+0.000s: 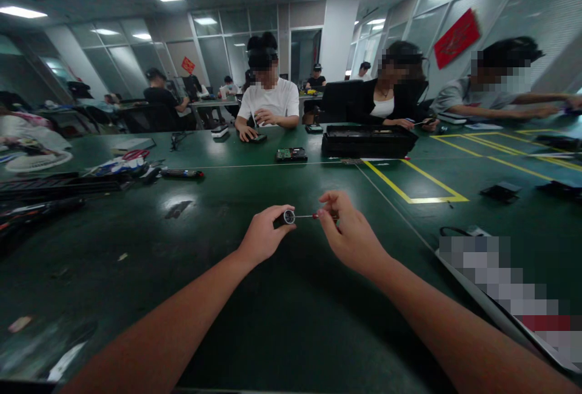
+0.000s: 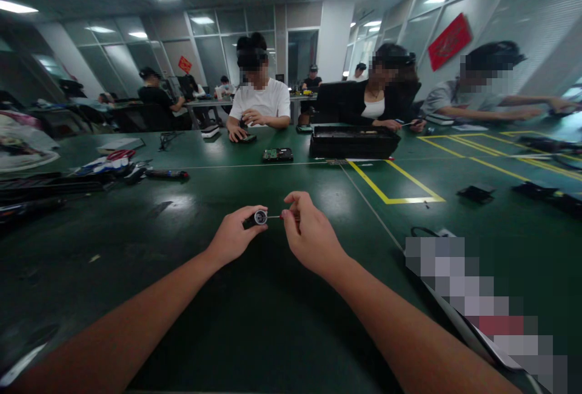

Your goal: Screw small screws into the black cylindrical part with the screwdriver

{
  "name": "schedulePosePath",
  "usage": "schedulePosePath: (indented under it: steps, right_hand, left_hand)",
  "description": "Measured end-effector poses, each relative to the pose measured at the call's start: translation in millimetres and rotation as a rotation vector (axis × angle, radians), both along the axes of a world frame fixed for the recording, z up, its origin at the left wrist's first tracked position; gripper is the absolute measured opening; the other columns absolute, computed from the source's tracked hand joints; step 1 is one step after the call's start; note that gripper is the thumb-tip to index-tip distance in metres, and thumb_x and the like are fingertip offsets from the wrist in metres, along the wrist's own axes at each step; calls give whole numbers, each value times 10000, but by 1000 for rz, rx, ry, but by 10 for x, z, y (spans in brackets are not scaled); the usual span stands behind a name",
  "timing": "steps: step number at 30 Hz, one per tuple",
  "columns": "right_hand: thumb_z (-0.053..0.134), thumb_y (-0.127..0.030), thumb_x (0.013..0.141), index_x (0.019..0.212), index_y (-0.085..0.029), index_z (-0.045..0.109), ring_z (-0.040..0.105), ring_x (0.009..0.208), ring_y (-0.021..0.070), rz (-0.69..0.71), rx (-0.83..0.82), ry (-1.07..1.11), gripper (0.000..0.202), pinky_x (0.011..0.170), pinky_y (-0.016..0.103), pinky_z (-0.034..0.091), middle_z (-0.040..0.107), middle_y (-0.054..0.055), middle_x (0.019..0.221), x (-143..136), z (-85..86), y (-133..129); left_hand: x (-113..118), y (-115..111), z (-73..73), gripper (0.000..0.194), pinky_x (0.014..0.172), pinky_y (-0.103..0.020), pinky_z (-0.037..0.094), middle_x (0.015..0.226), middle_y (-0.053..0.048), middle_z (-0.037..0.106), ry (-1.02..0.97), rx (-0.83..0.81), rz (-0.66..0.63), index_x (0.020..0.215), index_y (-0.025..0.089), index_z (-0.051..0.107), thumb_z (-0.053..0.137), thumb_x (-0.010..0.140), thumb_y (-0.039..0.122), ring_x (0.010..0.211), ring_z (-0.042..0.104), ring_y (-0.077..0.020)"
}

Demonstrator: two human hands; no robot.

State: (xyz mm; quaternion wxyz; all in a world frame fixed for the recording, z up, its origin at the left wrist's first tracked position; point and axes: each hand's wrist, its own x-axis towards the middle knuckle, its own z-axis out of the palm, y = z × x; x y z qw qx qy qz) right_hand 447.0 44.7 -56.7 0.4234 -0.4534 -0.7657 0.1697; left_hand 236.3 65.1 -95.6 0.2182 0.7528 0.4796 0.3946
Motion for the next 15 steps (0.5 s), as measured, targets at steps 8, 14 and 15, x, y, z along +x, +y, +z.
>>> schedulePosePath:
  steps: [8,14,15]
  right_hand:
    - [460,-557,963,843,-220,568,609,593,180,-100,-292,670,373,622,364,550,625,28,706,-11,-192,244]
    - [518,-531,953,858,-224,576,599,624,165,-205,-224,715,327,608,324,526,615,5,715,-1,-259,278]
    - [515,-522,958,874,-220,580,606,643,166,-195,-218,693,321,613,319,517,624,8,733,-3,-250,261]
  left_hand:
    - [3,-30,112,377,1211,-561,249,1269,-50,680,187,155,-42,1271,250,637,690,899,219,1212,599,-236]
    - [6,-10,100,365,1191,-575,283,1267,-66,676,220,68,-26,1267,231,642,679,905,213,1208,593,-258]
    - [8,-11,99,370,1185,-576,292,1259,-68,678,221,55,-22,1269,230,643,683,902,212,1201,595,-262]
